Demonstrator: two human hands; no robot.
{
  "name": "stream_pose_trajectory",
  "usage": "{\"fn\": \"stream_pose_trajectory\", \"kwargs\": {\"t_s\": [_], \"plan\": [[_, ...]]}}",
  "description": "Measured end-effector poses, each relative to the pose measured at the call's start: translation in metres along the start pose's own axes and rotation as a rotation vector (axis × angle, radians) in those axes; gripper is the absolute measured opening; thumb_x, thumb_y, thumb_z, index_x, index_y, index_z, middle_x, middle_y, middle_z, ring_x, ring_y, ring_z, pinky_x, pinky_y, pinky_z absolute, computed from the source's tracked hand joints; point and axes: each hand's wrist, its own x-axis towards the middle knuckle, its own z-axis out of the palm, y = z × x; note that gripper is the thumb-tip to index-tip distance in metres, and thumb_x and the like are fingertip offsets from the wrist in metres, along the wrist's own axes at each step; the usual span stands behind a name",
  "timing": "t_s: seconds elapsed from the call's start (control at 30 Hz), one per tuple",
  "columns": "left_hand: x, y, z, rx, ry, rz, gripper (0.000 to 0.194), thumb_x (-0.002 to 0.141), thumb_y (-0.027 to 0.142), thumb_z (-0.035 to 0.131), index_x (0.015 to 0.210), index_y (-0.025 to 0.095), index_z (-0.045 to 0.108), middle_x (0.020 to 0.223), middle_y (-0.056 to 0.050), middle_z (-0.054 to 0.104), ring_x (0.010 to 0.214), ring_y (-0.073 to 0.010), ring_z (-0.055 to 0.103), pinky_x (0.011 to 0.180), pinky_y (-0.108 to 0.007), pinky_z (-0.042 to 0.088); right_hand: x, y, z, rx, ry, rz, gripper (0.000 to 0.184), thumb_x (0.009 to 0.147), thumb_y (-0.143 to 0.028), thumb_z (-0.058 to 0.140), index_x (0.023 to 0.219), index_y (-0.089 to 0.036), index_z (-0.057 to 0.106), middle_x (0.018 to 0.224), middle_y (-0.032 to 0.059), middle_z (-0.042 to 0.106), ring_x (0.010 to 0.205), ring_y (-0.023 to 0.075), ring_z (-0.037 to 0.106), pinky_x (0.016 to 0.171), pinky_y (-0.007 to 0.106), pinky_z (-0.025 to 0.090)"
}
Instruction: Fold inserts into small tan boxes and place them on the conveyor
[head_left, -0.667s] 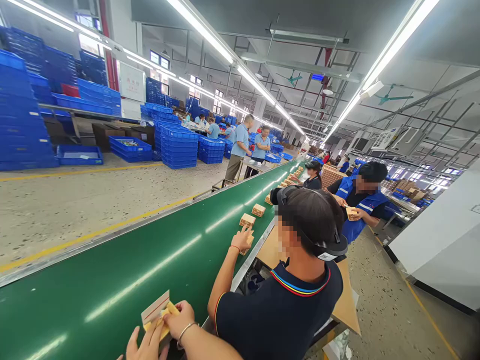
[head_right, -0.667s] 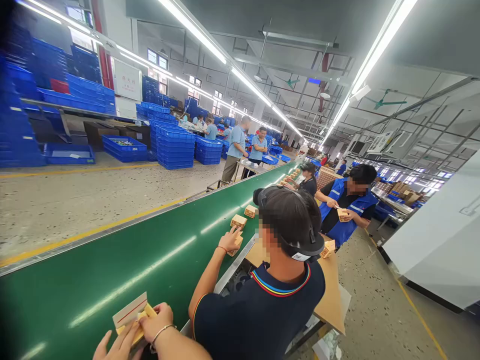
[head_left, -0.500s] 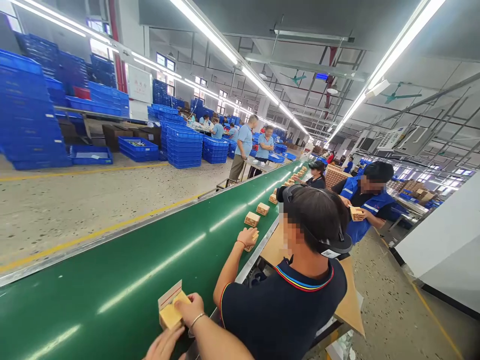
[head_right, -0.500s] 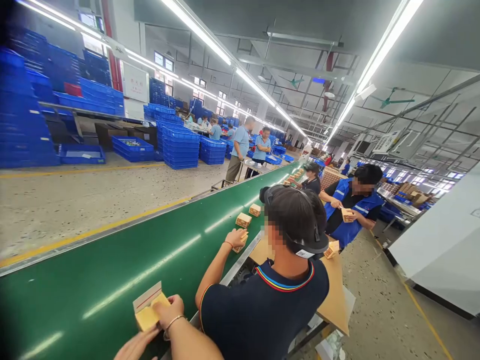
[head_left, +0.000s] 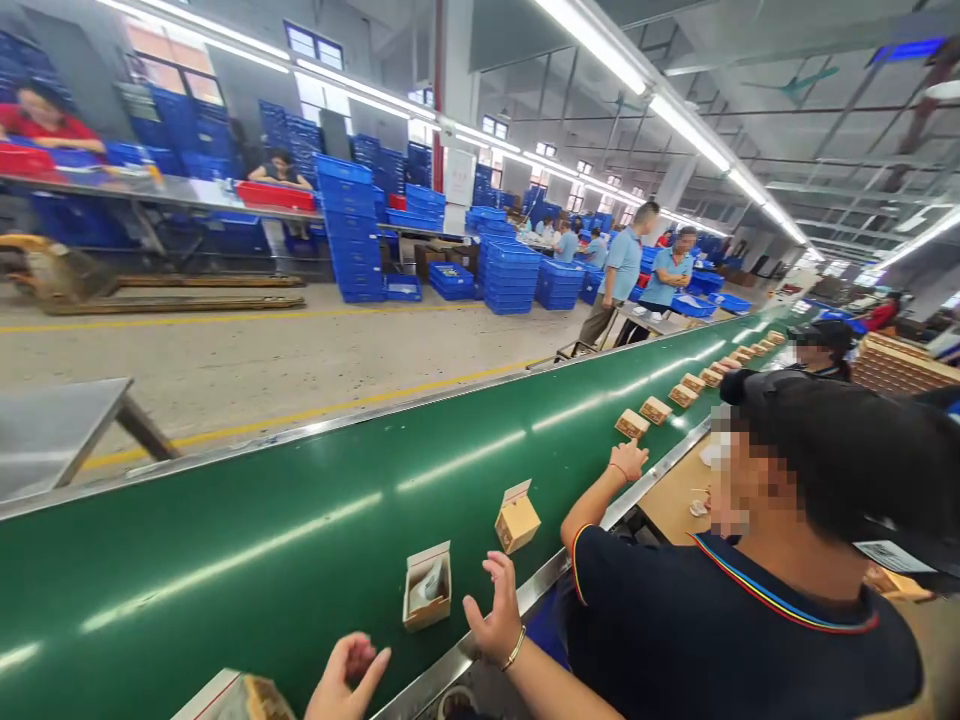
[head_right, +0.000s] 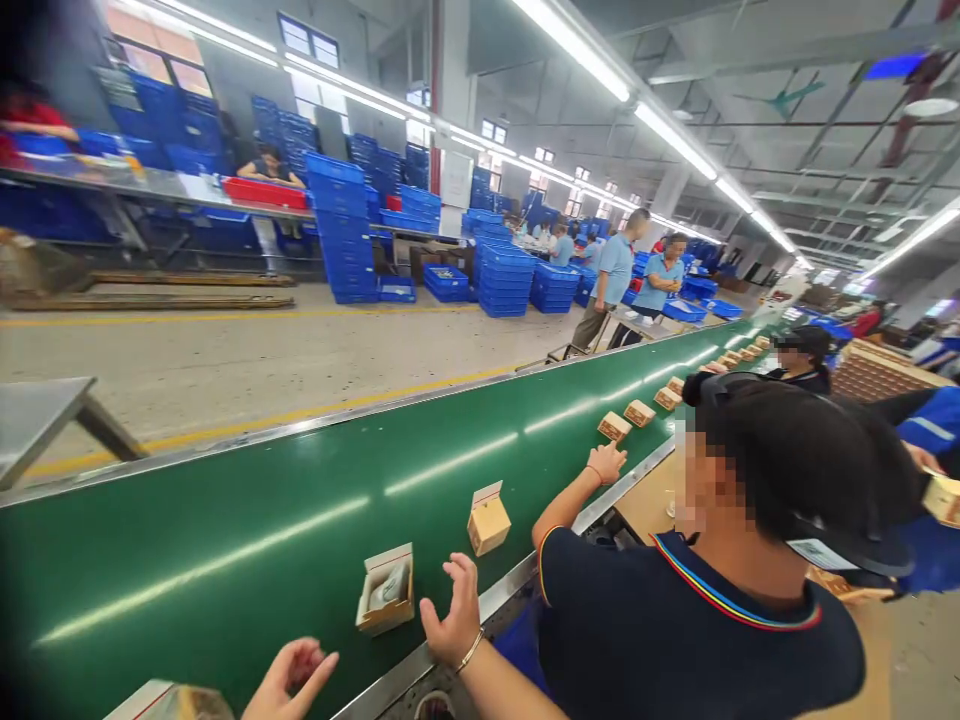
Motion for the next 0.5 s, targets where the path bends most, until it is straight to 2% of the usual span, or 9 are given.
{"fn": "stream_pose_trajectory", "kwargs": {"t_s": [0.03, 0.1, 0.17, 0.2, 0.23, 0.3, 0.37, 0.43, 0.5], "plan": [[0.004, 0.002, 0.006, -0.012, 0.082, 0.02, 0.084, 0.051, 0.082, 0.056, 0.096, 0.011, 0.054, 0.097, -0.015, 0.06, 0.084, -0.0243, 0.059, 0.077, -0.037, 0.049, -0.001, -0.002, -0.001, 0.027, -0.081, -0.047, 0.043, 0.079, -0.029, 0.052, 0.119, -0.012, 0.051, 0.123, 0.0143, 0.051, 0.117, 0.0161, 0.051, 0.099, 0.03, 0.043], [0.015, 0.005, 0.021, 0.046, 0.107, 0.193, 0.087, 0.066, 0.074, 0.053, 0.12, 0.006, 0.05, 0.127, -0.023, 0.052, 0.106, -0.0297, 0.058, 0.08, -0.041, 0.051, 0.005, -0.003, -0.003, 0.063, -0.231, -0.115, 0.05, 0.077, -0.03, 0.054, 0.124, -0.013, 0.051, 0.127, 0.013, 0.051, 0.122, 0.0169, 0.048, 0.104, 0.031, 0.039], [0.03, 0.004, 0.038, 0.198, 0.033, 0.507, 0.07, 0.084, 0.059, 0.043, 0.129, 0.005, 0.049, 0.133, -0.022, 0.048, 0.12, -0.0289, 0.051, 0.089, -0.042, 0.049, 0.02, -0.002, -0.003, 0.066, -0.406, -0.131, 0.06, 0.074, -0.034, 0.058, 0.131, -0.014, 0.05, 0.134, 0.0115, 0.048, 0.128, 0.0205, 0.043, 0.107, 0.036, 0.037], [0.038, 0.002, 0.045, 0.283, -0.009, 0.651, 0.064, 0.087, 0.053, 0.041, 0.129, 0.006, 0.051, 0.132, -0.02, 0.05, 0.123, -0.028, 0.05, 0.096, -0.043, 0.046, 0.03, -0.002, -0.003, 0.056, -0.508, -0.109, 0.066, 0.072, -0.036, 0.061, 0.133, -0.015, 0.049, 0.137, 0.0107, 0.046, 0.13, 0.023, 0.04, 0.107, 0.039, 0.036], [0.046, 0.0, 0.051, 0.338, -0.035, 0.733, 0.06, 0.088, 0.051, 0.042, 0.129, 0.008, 0.053, 0.131, -0.018, 0.052, 0.124, -0.0274, 0.049, 0.1, -0.043, 0.043, 0.041, -0.002, -0.003, 0.038, -0.613, -0.071, 0.071, 0.069, -0.038, 0.064, 0.135, -0.017, 0.049, 0.139, 0.0095, 0.043, 0.131, 0.0254, 0.038, 0.106, 0.042, 0.036], [0.06, -0.004, 0.058, 0.412, -0.051, 0.795, 0.061, 0.089, 0.048, 0.044, 0.133, 0.008, 0.051, 0.133, -0.017, 0.051, 0.126, -0.0278, 0.046, 0.103, -0.044, 0.042, 0.065, -0.006, -0.004, -0.029, -0.794, 0.028, 0.075, 0.065, -0.039, 0.068, 0.135, -0.024, 0.049, 0.142, 0.0052, 0.04, 0.129, 0.0278, 0.038, 0.104, 0.047, 0.036], [0.07, -0.007, 0.059, 0.458, -0.056, 0.797, 0.063, 0.089, 0.046, 0.044, 0.138, 0.007, 0.046, 0.137, -0.016, 0.047, 0.128, -0.0278, 0.044, 0.102, -0.044, 0.042, 0.087, -0.014, -0.008, -0.15, -0.941, 0.068, 0.068, 0.068, -0.04, 0.068, 0.133, -0.033, 0.049, 0.141, 0.0008, 0.042, 0.124, 0.0278, 0.042, 0.1, 0.05, 0.036], [0.074, -0.008, 0.059, 0.505, -0.081, 0.808, 0.061, 0.09, 0.043, 0.044, 0.141, 0.009, 0.043, 0.138, -0.016, 0.046, 0.129, -0.027, 0.044, 0.103, -0.043, 0.041, 0.104, -0.021, -0.011, -0.265, -1.075, 0.044, 0.055, 0.071, -0.043, 0.067, 0.123, -0.034, 0.056, 0.133, 0.0008, 0.051, 0.117, 0.0294, 0.047, 0.093, 0.054, 0.037], [0.076, -0.008, 0.06, 0.544, -0.109, 0.812, 0.058, 0.09, 0.039, 0.043, 0.141, 0.011, 0.044, 0.139, -0.015, 0.044, 0.13, -0.0265, 0.043, 0.101, -0.042, 0.042, 0.112, -0.022, -0.011, -0.332, -1.173, 0.011, 0.049, 0.07, -0.044, 0.068, 0.116, -0.03, 0.06, 0.125, 0.0031, 0.056, 0.112, 0.0324, 0.05, 0.088, 0.058, 0.038]]}}
